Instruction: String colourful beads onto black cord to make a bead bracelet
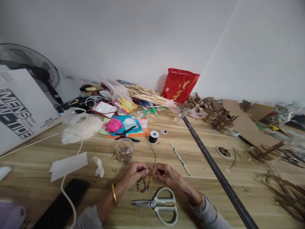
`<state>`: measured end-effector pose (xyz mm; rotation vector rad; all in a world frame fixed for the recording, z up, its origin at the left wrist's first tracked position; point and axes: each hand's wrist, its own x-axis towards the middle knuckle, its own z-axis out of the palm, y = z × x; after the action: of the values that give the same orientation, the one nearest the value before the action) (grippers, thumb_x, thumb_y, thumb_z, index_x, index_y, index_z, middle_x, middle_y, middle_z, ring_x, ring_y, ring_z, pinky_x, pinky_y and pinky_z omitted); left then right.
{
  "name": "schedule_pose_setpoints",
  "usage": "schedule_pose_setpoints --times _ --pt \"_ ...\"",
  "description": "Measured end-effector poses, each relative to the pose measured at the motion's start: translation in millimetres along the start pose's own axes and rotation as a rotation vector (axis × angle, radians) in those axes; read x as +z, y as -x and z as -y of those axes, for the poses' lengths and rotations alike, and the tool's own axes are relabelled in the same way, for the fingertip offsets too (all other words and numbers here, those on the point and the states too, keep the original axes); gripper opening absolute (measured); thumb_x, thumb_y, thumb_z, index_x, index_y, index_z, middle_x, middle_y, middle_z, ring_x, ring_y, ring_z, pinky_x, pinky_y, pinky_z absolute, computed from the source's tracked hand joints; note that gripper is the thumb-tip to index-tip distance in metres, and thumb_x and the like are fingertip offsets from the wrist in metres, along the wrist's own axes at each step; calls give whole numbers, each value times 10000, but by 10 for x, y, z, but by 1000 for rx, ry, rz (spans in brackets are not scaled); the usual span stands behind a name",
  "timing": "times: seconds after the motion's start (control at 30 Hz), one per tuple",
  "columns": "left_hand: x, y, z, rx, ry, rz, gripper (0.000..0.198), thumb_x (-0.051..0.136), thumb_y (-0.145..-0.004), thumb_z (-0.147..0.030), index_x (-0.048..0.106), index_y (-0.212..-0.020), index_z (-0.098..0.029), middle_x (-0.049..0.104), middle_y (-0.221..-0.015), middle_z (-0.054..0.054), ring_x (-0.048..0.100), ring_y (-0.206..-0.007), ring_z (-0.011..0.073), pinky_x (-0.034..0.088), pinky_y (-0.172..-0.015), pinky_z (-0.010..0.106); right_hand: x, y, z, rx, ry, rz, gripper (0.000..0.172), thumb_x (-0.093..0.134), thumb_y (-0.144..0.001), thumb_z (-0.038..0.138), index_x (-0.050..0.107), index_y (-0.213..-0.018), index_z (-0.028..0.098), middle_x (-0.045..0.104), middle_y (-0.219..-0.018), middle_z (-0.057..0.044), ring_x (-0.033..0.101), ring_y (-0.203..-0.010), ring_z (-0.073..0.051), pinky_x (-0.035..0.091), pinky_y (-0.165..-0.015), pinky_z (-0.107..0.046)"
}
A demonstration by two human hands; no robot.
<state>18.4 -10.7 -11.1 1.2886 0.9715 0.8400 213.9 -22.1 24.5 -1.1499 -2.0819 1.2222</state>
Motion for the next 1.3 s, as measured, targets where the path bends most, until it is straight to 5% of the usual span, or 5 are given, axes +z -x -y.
schedule_pose_setpoints --times 0.33,0.9,1.3 --pt "65 104 -61 -81 53 173 419 686 -655 -546 585 -655 -140 564 -514 -21 511 -468 113 391 -492 229 98 14 54 -179 150 -53 106 580 -778 76 632 -812 162 596 -761 -7 525 -667 -116 394 -607 -199" --pt "71 119 -16 -157 35 244 363 706 -628 -508 575 -590 -171 561 -514 -33 508 -461 113 384 -489 231 64 56 96 -135 188 12 113 565 -797 77 610 -861 159 588 -727 16 502 -620 -97 375 -559 -176" --pt "75 140 -31 -147 -34 280 331 680 -664 -486 585 -567 -184 550 -475 -31 489 -467 128 353 -492 232 14 76 204 -239 229 58 202 492 -889 72 646 -930 196 637 -903 -39 616 -812 -148 465 -743 -219"
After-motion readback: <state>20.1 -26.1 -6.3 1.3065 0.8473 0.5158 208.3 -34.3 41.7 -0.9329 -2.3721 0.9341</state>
